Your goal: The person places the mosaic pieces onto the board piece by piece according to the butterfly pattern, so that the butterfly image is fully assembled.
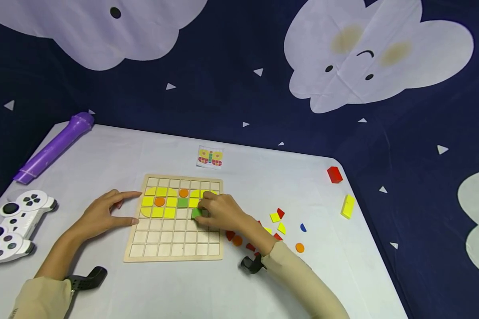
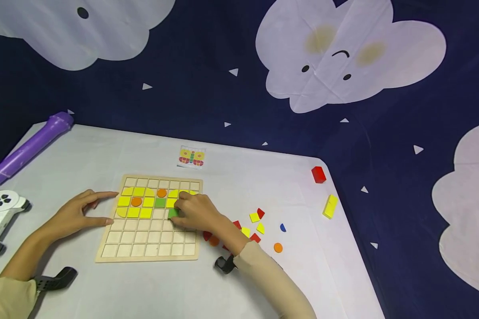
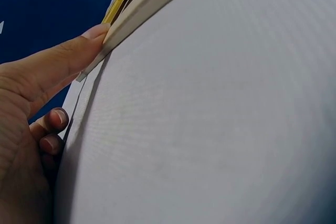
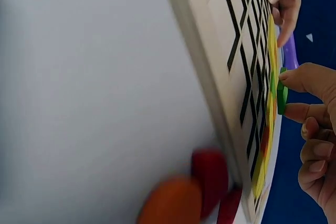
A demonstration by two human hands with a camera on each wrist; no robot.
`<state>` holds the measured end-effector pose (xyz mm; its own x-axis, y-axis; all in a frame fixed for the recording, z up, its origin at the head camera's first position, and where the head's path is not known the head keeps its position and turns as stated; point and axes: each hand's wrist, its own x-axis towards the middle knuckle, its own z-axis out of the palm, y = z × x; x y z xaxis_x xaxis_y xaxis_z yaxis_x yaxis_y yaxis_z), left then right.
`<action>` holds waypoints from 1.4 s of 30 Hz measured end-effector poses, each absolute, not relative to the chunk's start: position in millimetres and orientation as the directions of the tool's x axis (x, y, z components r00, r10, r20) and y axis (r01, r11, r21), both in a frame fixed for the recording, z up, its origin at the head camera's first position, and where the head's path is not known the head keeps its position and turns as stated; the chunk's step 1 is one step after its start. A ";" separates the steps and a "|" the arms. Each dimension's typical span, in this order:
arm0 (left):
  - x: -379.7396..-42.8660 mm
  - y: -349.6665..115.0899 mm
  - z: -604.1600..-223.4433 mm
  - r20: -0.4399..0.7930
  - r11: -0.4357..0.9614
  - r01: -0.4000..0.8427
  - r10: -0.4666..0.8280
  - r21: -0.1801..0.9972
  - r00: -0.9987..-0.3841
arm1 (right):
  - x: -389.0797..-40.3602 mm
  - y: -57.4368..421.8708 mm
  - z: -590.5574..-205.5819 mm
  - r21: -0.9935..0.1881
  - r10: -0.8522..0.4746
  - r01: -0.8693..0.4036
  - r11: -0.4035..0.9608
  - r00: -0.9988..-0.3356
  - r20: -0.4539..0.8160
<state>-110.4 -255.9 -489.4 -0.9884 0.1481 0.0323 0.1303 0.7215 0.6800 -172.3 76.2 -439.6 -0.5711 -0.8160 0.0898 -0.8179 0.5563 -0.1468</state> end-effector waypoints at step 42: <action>-112.1 -257.0 -493.7 0.061 0.727 0.151 0.148 0.670 -0.987 | -149.5 110.8 -430.0 -0.162 -0.699 -0.723 0.672 -0.691 0.185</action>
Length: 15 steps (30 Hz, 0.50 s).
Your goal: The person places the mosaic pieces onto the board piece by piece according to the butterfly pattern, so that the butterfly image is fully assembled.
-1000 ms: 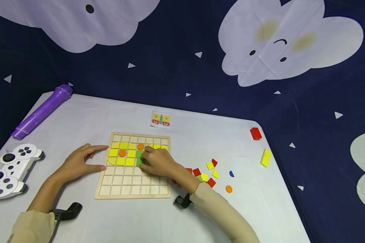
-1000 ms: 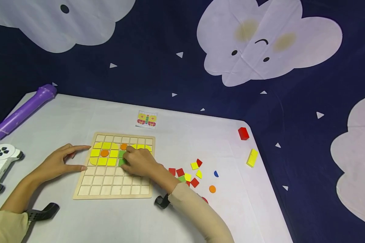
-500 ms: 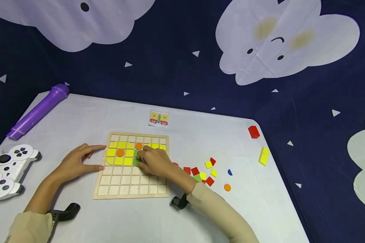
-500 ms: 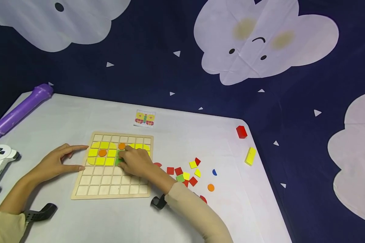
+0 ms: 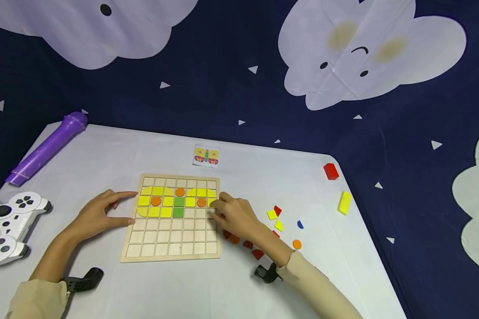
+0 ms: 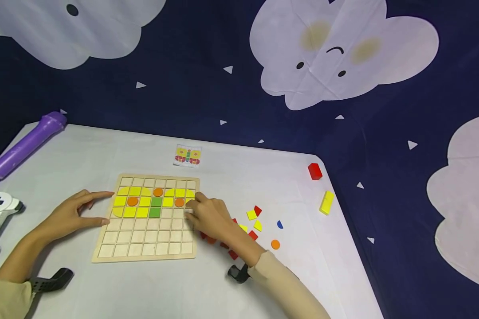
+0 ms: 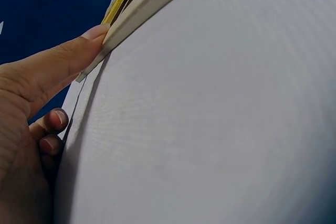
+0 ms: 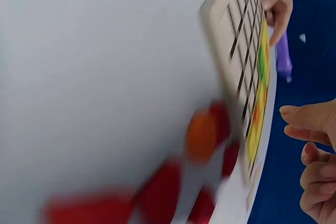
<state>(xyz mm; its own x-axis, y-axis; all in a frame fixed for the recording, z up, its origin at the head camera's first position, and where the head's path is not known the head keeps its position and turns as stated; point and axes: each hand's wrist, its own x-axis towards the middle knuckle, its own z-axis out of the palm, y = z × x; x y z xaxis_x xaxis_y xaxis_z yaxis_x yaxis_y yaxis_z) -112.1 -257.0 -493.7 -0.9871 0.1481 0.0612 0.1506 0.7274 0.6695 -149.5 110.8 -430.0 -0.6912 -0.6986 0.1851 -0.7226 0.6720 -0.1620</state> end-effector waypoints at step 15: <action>-112.0 -256.8 -493.5 0.068 0.728 0.157 0.150 0.668 -0.986 | -127.9 222.1 -440.0 -0.172 -0.554 -0.589 0.789 -0.804 0.215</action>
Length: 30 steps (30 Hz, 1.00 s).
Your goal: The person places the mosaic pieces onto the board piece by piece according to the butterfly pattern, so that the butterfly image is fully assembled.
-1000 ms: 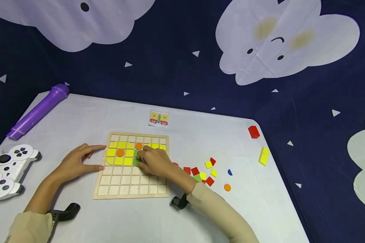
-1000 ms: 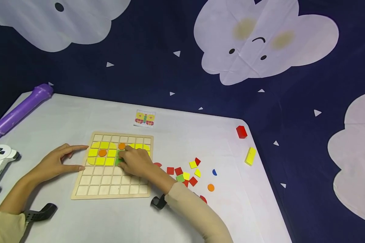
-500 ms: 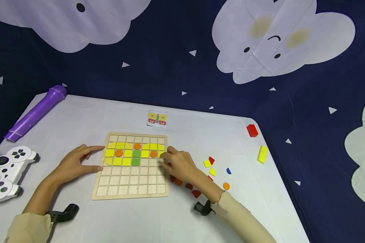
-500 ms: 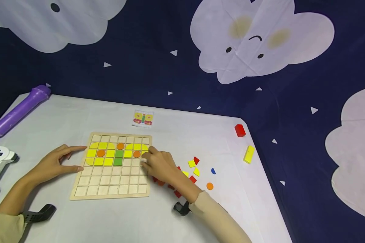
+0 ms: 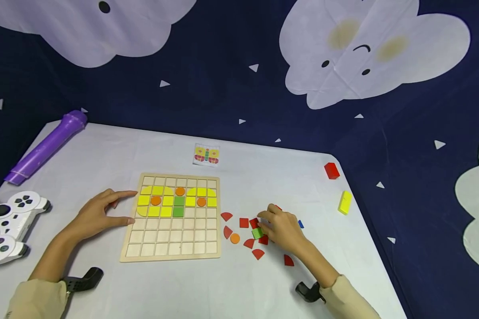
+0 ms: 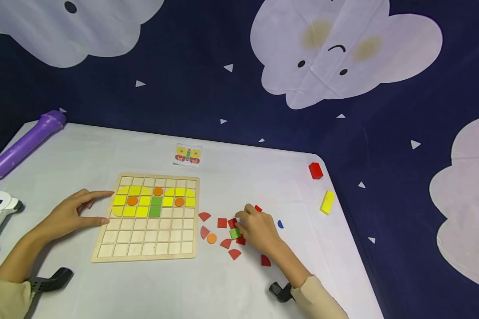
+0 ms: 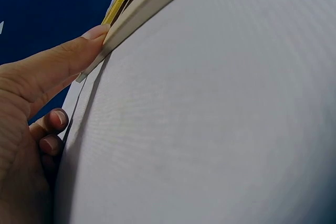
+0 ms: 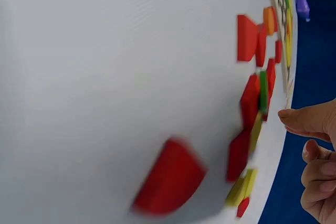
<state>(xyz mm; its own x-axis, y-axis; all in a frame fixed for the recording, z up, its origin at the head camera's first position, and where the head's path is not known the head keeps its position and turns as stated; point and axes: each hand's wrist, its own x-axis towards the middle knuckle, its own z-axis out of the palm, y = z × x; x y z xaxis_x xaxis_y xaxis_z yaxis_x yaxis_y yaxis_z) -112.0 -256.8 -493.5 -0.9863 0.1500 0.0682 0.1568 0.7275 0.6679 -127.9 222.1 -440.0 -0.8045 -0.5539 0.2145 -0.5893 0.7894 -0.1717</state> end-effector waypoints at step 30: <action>-111.2 -256.8 -492.8 0.061 0.724 0.155 0.154 0.672 -0.986 | -120.1 255.0 -452.9 -0.229 -0.548 -0.560 0.797 -0.828 0.117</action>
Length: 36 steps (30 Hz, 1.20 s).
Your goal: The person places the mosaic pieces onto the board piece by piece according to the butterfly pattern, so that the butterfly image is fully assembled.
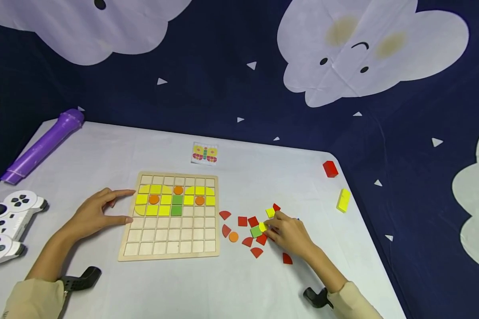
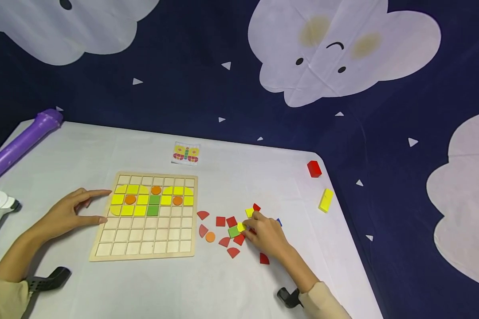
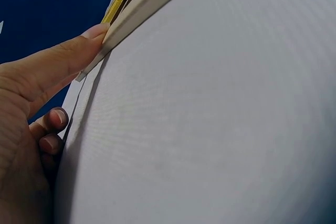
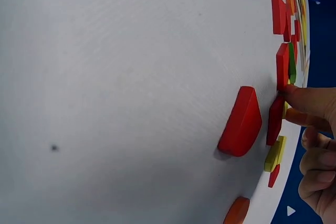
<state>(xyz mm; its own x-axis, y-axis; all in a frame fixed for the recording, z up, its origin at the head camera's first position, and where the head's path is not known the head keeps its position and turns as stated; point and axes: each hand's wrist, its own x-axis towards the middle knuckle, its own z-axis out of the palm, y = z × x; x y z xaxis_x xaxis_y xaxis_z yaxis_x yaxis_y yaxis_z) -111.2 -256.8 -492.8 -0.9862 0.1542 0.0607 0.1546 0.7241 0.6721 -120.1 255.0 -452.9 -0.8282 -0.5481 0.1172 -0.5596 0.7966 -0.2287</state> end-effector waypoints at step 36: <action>-109.9 -254.8 -489.6 0.059 0.724 0.141 0.138 0.675 -0.989 | -165.9 138.9 -439.1 -0.220 -0.749 -0.753 0.620 -0.652 0.119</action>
